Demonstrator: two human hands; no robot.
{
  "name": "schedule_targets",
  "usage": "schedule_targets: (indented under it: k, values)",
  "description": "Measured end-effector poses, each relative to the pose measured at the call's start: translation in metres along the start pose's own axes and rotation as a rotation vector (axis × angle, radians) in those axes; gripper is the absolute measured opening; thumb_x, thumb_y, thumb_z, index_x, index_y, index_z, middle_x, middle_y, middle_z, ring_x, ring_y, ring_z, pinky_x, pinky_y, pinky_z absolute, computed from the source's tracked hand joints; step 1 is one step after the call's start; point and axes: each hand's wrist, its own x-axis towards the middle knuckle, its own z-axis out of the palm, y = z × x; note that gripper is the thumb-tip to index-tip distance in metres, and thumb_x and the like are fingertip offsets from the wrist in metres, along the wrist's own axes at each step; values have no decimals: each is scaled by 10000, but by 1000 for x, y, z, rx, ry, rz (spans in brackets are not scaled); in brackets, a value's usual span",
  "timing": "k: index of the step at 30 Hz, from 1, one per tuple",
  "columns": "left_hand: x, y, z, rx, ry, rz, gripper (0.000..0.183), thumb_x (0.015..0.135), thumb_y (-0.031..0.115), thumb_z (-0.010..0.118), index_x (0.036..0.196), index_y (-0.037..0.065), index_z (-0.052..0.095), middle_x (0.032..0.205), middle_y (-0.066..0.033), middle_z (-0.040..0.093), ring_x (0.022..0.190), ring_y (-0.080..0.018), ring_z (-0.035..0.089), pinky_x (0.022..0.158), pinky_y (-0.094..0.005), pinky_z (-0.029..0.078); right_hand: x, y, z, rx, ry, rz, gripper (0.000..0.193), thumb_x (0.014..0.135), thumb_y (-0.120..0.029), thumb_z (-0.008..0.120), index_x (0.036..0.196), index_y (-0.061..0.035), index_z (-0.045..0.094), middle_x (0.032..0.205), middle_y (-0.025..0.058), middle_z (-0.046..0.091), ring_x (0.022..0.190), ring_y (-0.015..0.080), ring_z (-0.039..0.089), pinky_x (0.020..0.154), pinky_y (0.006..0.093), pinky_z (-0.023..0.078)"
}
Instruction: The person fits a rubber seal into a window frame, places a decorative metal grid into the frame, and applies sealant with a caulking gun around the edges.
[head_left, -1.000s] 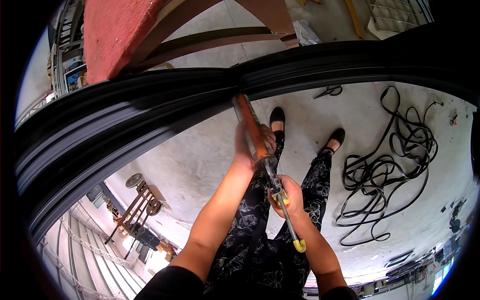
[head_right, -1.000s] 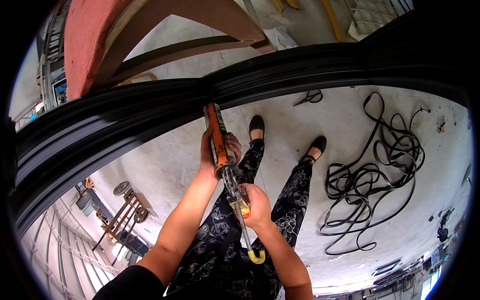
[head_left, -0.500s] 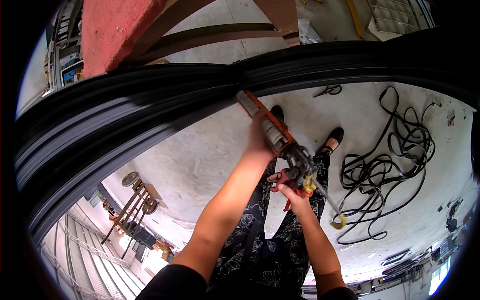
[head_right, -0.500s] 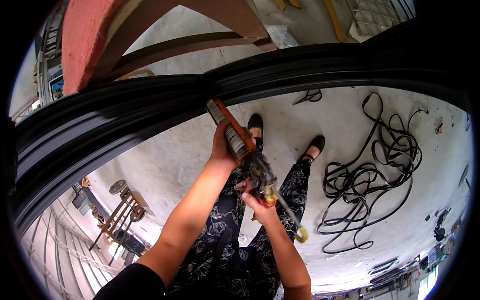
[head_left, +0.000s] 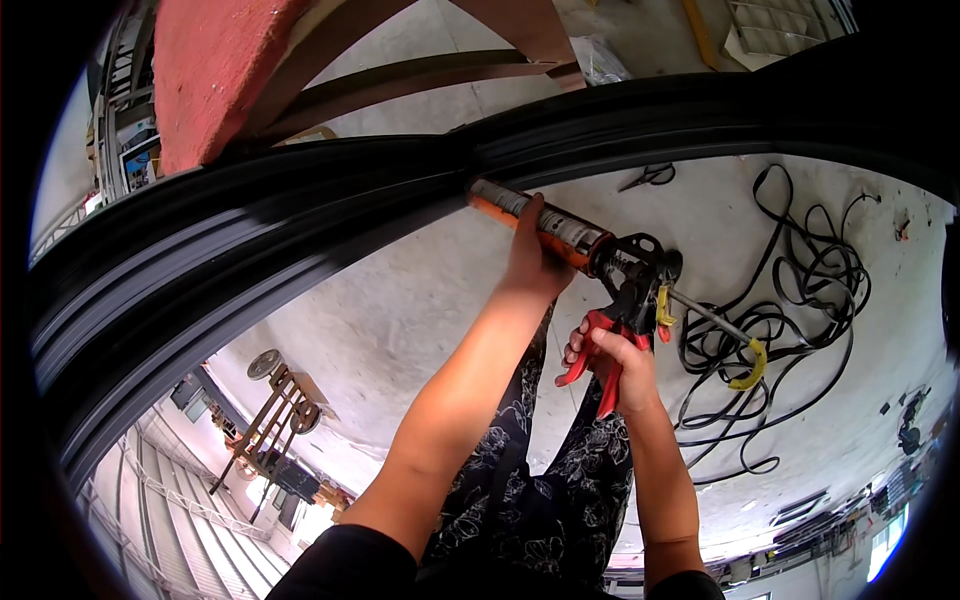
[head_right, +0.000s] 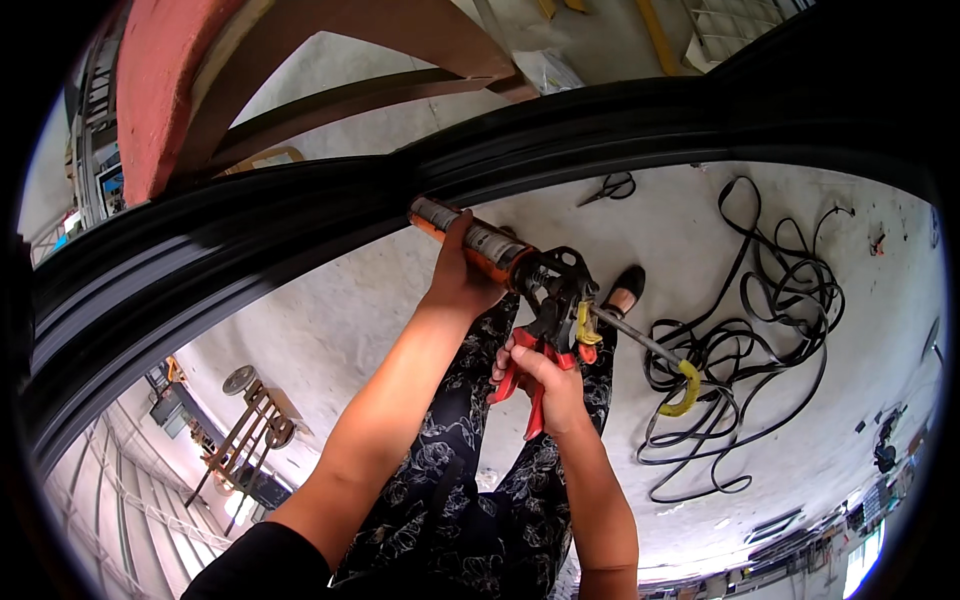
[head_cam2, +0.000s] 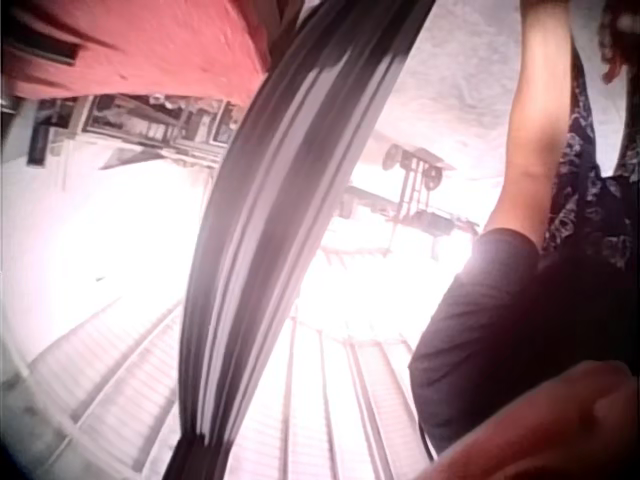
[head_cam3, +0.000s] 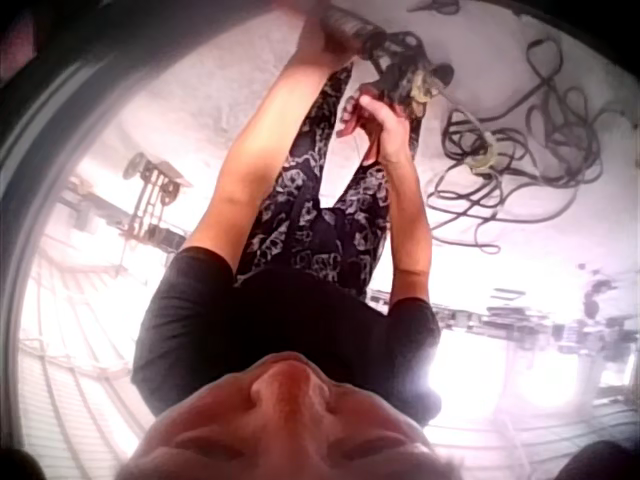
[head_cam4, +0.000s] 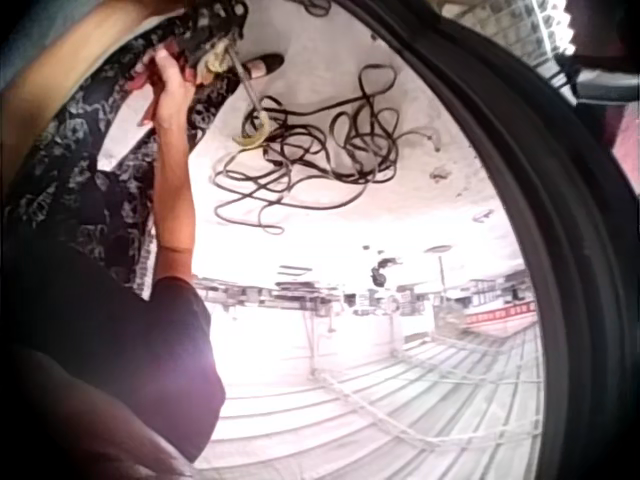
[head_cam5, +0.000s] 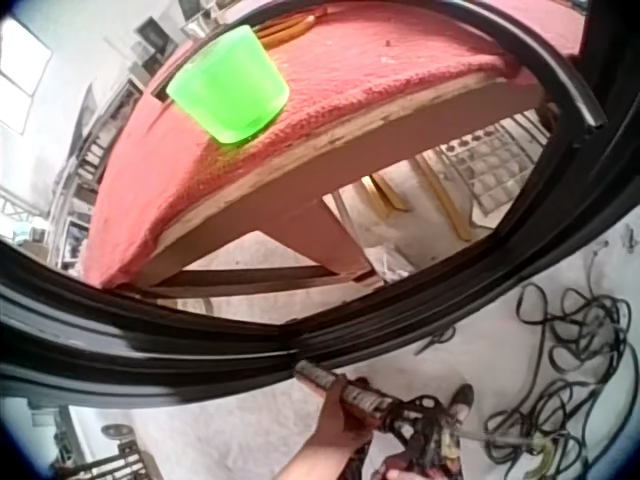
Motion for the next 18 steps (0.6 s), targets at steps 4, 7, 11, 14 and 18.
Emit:
schedule_targets:
  k: [4, 7, 11, 14, 18]
  values:
    - [-3, -1, -11, -1, 11, -40, 426, 862, 369, 682, 1156, 93, 545, 1110, -65, 604, 1060, -252, 577, 992, -433, 443, -4, 6, -2, -10, 28, 22, 254, 862, -207, 593, 1012, -4, 560, 868, 120, 592, 803, 253, 605, 733, 411, 525]
    - [0, -2, -13, 53, 28, -19, 401, 851, 380, 692, 1112, 102, 567, 1072, -52, 612, 1035, -248, 584, 970, -430, 456, -1, 12, -5, 4, 28, 13, 259, 859, -217, 586, 1002, -2, 560, 859, 130, 587, 801, 266, 599, 761, 413, 508]
    - [3, 0, -13, 41, 49, 14, 417, 871, 358, 659, 1110, 49, 513, 990, -124, 619, 915, -292, 625, 896, -479, 509, 1, 19, -7, 23, 17, 0, 244, 883, -205, 583, 1012, 1, 559, 860, 118, 591, 799, 243, 600, 750, 387, 514]
    - [6, 2, -20, 57, -12, -11, 424, 866, 371, 659, 1095, 44, 514, 974, -132, 619, 915, -299, 624, 886, -483, 513, 2, 23, -10, 13, -2, -13, 225, 904, -191, 580, 1015, 5, 562, 855, 104, 601, 786, 213, 606, 726, 357, 519]
    - [3, -3, -24, 27, -22, -9, 431, 853, 385, 669, 1077, 46, 523, 956, -142, 621, 917, -309, 623, 896, -486, 506, -5, 16, -11, -70, 41, 5, 221, 908, -197, 586, 992, 7, 569, 825, 94, 603, 746, 195, 607, 692, 337, 520]
